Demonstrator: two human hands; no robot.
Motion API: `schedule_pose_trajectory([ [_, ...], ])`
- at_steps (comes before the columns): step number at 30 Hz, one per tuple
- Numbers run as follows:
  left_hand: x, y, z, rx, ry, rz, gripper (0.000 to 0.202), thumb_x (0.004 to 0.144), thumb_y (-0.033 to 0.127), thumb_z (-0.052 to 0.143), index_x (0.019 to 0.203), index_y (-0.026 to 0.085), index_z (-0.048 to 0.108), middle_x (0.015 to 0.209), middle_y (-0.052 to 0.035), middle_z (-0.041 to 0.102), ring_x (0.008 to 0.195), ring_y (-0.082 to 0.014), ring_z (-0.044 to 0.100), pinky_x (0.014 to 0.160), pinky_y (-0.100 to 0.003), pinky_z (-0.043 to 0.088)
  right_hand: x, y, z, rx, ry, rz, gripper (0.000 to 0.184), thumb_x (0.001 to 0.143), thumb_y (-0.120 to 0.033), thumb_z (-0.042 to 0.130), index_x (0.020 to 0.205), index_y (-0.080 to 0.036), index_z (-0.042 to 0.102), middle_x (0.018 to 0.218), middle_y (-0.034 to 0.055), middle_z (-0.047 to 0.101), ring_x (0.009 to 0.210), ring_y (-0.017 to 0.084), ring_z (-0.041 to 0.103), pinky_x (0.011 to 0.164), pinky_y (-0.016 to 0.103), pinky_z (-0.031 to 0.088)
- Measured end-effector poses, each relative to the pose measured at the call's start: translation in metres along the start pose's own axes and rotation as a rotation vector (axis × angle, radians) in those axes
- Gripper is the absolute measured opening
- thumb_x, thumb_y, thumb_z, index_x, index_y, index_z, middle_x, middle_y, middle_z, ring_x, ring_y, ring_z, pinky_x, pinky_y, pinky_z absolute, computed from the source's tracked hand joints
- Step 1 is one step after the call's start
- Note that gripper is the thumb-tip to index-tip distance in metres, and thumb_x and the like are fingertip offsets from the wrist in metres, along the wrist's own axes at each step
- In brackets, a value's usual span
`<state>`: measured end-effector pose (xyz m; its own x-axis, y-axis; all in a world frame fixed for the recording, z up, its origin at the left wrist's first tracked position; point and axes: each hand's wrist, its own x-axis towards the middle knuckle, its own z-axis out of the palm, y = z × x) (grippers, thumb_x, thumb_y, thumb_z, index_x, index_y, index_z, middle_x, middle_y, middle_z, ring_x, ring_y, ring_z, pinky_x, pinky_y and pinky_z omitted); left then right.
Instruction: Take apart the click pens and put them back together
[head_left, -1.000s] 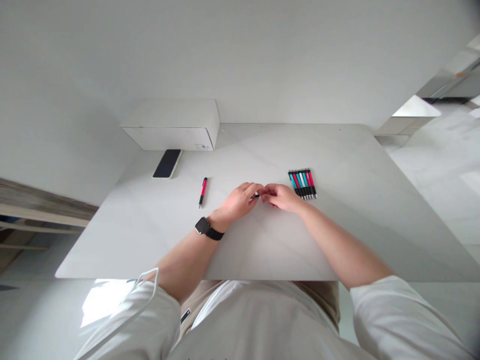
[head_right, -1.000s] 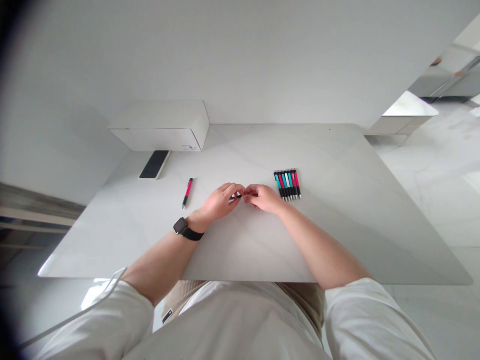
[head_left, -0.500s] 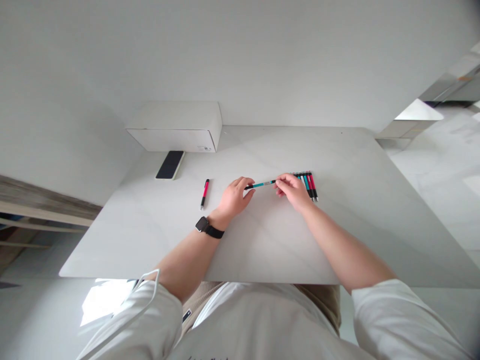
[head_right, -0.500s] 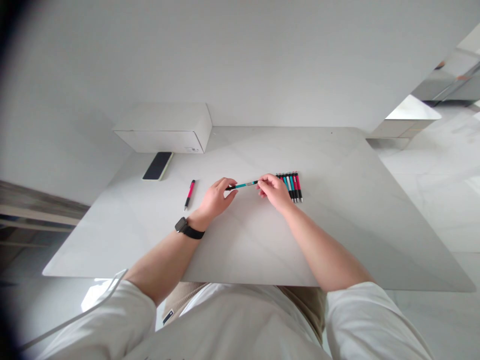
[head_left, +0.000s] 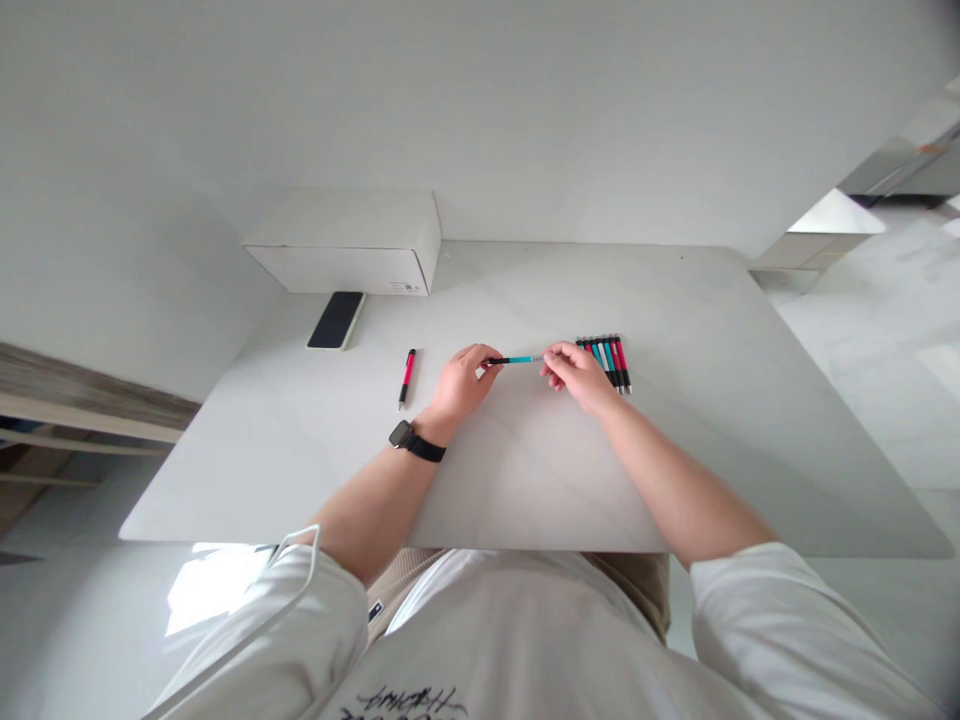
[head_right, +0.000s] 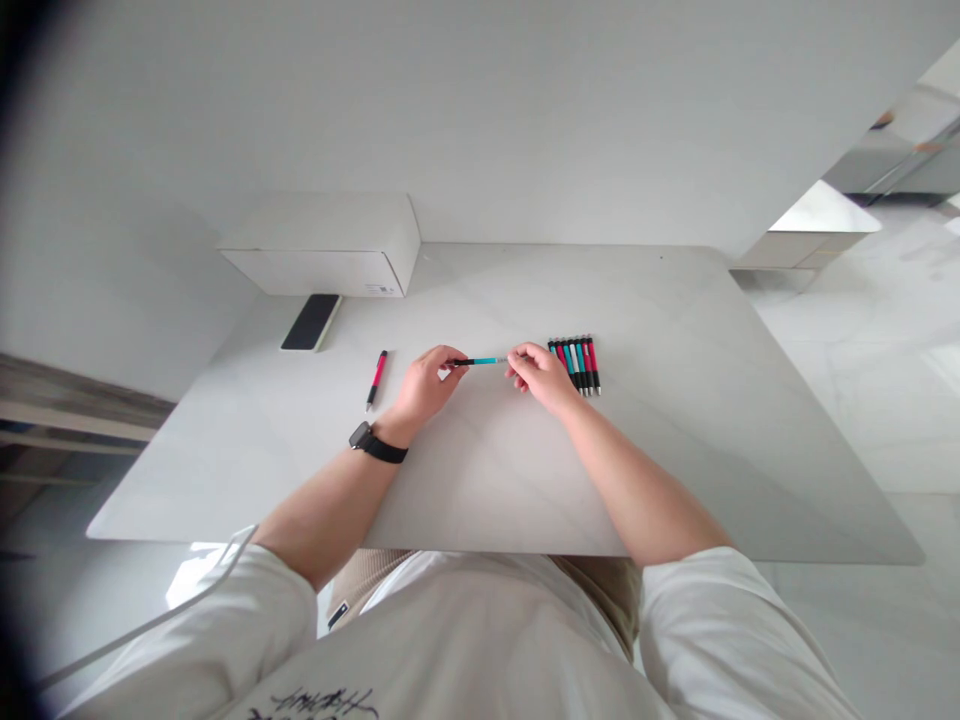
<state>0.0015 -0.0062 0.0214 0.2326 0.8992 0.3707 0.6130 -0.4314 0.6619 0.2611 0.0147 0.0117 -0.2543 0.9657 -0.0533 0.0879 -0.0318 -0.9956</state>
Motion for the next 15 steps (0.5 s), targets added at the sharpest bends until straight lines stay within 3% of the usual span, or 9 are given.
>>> schedule_pose_trajectory([
  [10,0.001,-0.001,0.001,-0.044,-0.031,-0.034,0.014,0.098,0.032,0.064,0.106,0.023,0.073,0.100,-0.0045,0.077,0.088,-0.0189,0.069,0.081,-0.032,0.054,0.002,0.008,-0.002,-0.065,0.021,0.007,0.043,0.089,-0.065,0.070,0.091,-0.023,0.064,0.077,0.0010,0.071,0.060,0.012,0.059,0.053,0.024,0.046],
  [15,0.001,-0.003,0.000,-0.019,-0.101,-0.081,0.019,0.101,0.033,0.057,0.101,0.022,0.074,0.091,-0.0026,0.078,0.079,-0.0179,0.067,0.074,-0.030,0.050,0.005,0.013,-0.004,-0.073,0.010,-0.053,0.039,0.089,-0.060,0.072,0.097,-0.023,0.065,0.082,0.0012,0.071,0.067,0.013,0.063,0.061,0.026,0.052],
])
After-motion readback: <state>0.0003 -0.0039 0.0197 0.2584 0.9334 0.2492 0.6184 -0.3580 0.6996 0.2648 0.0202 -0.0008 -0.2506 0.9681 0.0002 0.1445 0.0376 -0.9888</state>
